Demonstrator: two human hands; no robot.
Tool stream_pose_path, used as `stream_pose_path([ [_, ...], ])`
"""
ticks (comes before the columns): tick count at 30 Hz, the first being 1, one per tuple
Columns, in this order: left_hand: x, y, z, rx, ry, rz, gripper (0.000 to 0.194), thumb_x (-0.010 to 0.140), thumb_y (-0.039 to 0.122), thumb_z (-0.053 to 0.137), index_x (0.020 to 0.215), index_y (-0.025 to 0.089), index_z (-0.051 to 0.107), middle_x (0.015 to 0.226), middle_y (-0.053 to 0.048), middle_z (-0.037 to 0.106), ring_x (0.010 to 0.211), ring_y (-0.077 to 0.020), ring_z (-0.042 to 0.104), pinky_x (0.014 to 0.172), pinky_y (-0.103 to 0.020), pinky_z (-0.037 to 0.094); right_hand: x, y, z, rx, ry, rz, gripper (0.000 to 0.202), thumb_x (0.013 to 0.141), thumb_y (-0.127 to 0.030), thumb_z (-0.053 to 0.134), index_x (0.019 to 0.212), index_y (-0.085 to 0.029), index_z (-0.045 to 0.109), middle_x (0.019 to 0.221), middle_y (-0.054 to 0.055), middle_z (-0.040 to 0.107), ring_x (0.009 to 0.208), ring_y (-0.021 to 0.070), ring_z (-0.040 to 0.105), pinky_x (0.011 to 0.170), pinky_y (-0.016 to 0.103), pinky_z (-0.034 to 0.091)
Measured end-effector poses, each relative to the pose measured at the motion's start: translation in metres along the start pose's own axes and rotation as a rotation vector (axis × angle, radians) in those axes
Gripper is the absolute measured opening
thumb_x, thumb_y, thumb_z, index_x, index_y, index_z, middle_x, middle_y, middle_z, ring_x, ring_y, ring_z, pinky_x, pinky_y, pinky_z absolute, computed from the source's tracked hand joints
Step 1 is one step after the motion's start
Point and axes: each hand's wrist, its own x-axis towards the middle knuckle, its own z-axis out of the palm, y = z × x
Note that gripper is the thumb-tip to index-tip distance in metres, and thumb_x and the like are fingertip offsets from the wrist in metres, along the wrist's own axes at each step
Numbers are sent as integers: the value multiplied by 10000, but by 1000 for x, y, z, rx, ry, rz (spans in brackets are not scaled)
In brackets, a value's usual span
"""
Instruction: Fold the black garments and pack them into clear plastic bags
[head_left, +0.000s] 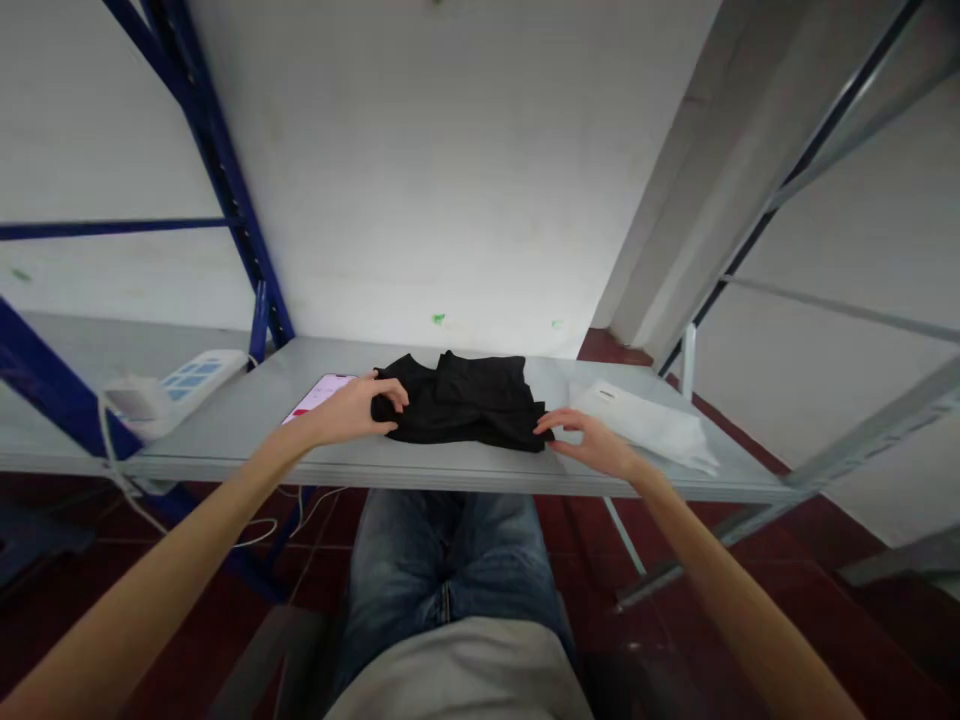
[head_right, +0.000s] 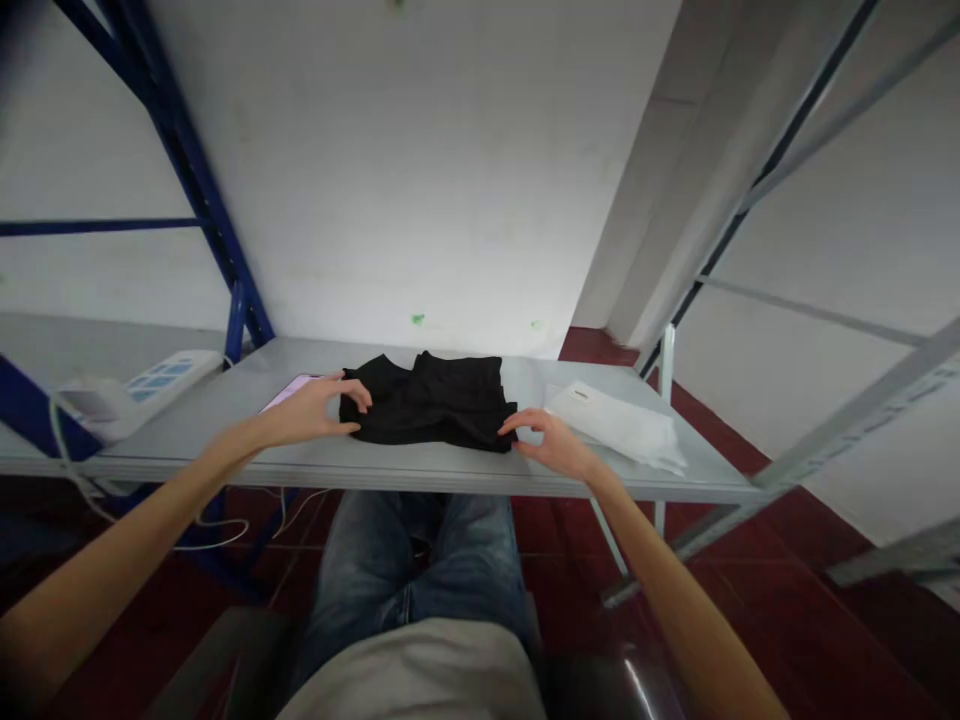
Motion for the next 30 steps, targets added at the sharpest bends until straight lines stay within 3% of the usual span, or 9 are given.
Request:
stream_pose_path([
  [3, -8, -5, 0, -49, -53, -42, 348, 789, 554, 719, 1038, 312, 745, 1030, -26, 790, 1041, -263, 723, 1027, -407, 547, -13, -3, -2, 10, -22, 0, 264, 840, -196, 699, 1046, -310, 819, 1463, 40, 632, 1327, 284, 601, 1138, 462, 472],
  [8, 14, -34, -1, 49, 177, -57, 343, 870, 489, 640, 1126, 280, 731, 1164, -55, 768, 1115, -274, 697, 1062, -417, 520, 11, 2, 0, 28, 187, 40, 274, 923, -236, 608, 1125, -295, 784, 1385, 47, 683, 1264, 246, 638, 957, 358, 567],
  [11, 37, -43, 1, 241, 108, -29, 340, 787, 385, 704, 1107, 274, 742, 1184, -73, 747, 1161, -310, 668, 1075, -447, 499, 33, 5, 9, -67, 248, 44, 264, 904, -211, 639, 1125, -259, 776, 1234, 65, 742, 1116, 229, 687, 874, 324, 572],
  [17, 65, -44, 5, 442, -18, -70, 70, 740, 247, 705, 799, 260, 739, 1107, -79, 751, 1151, -330, 656, 1078, -460, 461, 45, 9, 23, -155, 242, 68, 243, 882, -181, 665, 1090, -240, 776, 1143, 61, 755, 1008, 212, 699, 900, 342, 568],
  [22, 67, -57, 3, 420, -103, -82, 284, 670, 319, 800, 950, 289, 762, 1127, -75, 754, 1107, -327, 674, 1002, -415, 496, 41, 15, 24, -139, 240, 81, 236, 880, -193, 677, 1086, -251, 775, 1146, 58, 762, 1024, 217, 713, 864, 326, 575],
  [28, 66, -58, 6, 383, -42, -66, 26, 731, 279, 719, 750, 262, 715, 1066, -64, 765, 1076, -294, 683, 1009, -386, 477, 45, 17, 21, -98, 256, 95, 208, 906, -204, 649, 1074, -240, 766, 1190, 64, 760, 1006, 206, 729, 789, 300, 583],
  [30, 68, -57, 9, 363, 17, -81, 62, 793, 298, 660, 789, 261, 711, 1035, -67, 769, 1047, -284, 693, 983, -379, 485, 46, 17, 20, -84, 259, 102, 209, 910, -208, 640, 1074, -242, 764, 1188, 61, 762, 1008, 206, 731, 797, 303, 588],
])
